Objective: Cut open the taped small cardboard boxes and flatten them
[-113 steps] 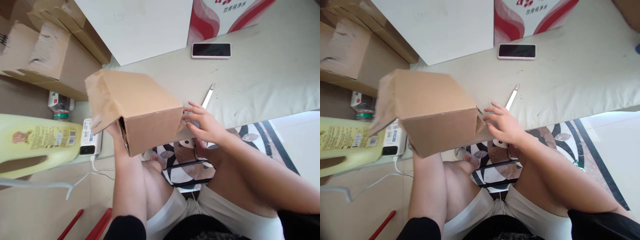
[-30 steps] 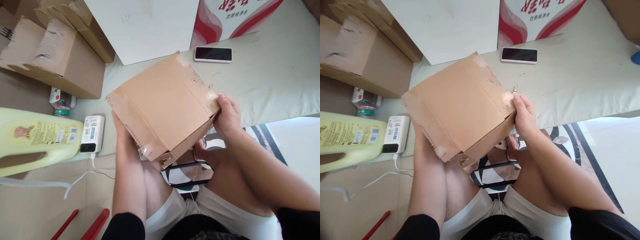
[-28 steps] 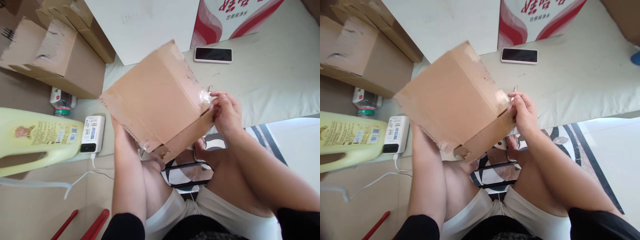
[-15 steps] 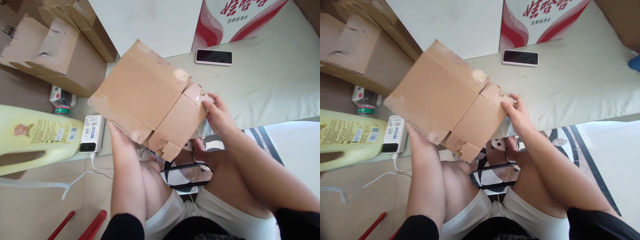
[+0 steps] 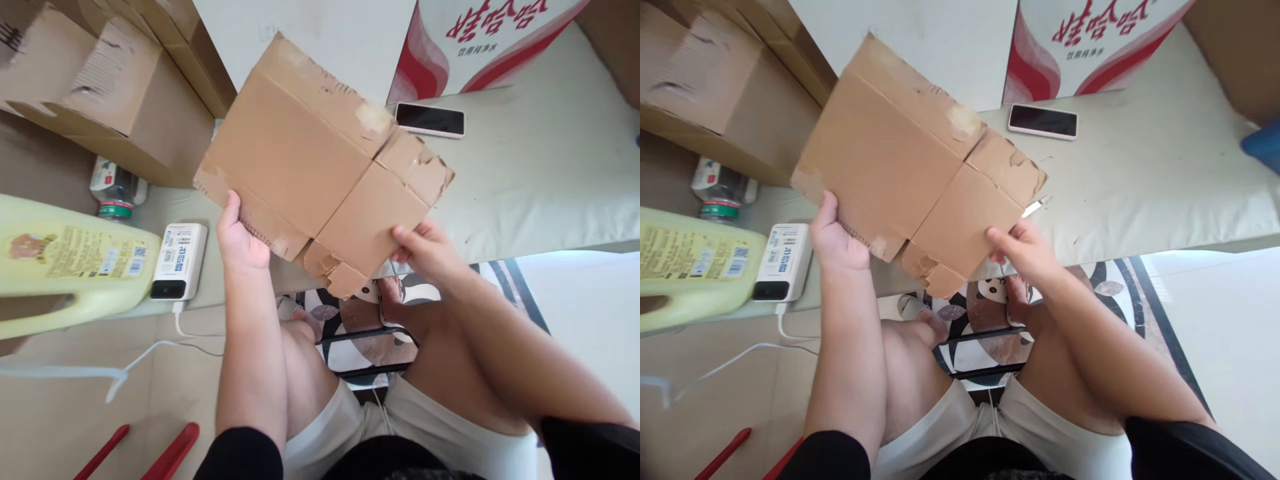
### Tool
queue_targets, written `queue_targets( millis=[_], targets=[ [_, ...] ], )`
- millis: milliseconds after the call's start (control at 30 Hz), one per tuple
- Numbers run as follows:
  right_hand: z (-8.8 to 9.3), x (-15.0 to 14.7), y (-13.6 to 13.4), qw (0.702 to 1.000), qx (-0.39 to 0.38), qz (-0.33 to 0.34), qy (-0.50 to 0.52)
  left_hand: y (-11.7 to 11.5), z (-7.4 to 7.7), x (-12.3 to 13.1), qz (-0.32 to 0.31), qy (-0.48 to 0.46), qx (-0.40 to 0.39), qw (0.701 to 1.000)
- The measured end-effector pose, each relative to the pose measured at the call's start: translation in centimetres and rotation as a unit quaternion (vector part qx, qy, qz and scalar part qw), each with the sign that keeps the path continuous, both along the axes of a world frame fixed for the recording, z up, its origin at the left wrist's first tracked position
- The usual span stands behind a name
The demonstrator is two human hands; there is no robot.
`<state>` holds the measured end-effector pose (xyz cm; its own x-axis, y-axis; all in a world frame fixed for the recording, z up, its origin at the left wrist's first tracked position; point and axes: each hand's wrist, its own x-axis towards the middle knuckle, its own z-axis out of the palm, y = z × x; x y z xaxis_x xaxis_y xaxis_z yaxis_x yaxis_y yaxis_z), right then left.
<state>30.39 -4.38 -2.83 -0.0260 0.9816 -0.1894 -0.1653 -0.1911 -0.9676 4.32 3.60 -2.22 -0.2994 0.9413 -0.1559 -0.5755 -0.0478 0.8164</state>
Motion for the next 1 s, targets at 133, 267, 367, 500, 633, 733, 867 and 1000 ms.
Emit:
queue_targets(
  millis=[133,267,367,500,633,733,867,1000],
  targets=[
    [2.1,-1.0,-1.9,0.996,-0.066,0.039,0.047,0.0,0.7,0.7,-0.004,-0.051,0.029,0.998],
    [2.9,2.0,-2.2,0.990,-0.062,-0.111,0.067,-0.3,1.4,0.9,-0.033,-0.100,0.005,0.994],
    [2.7,7.1,-3.1,0.962,-0.020,-0.274,0.001,-0.2,1.4,0.9,-0.033,-0.102,-0.040,0.993],
    [3.1,15.0,-5.1,0.903,0.032,-0.419,-0.087,-0.2,1.3,1.0,-0.044,-0.100,-0.032,0.993],
    [3.4,21.3,-5.8,0.853,0.029,-0.495,-0.163,-0.1,1.4,1.1,-0.030,-0.099,-0.040,0.994],
    [2.9,24.5,-4.9,0.821,0.015,-0.536,-0.197,0.1,1.5,1.3,-0.014,-0.114,-0.046,0.992],
    [3.3,27.0,-0.9,0.806,0.020,-0.532,-0.260,0.5,1.6,1.6,0.006,-0.126,-0.062,0.990],
    [7.0,29.2,7.9,0.774,0.048,-0.517,-0.362,0.8,1.6,1.5,0.020,-0.143,-0.078,0.986]
  ],
)
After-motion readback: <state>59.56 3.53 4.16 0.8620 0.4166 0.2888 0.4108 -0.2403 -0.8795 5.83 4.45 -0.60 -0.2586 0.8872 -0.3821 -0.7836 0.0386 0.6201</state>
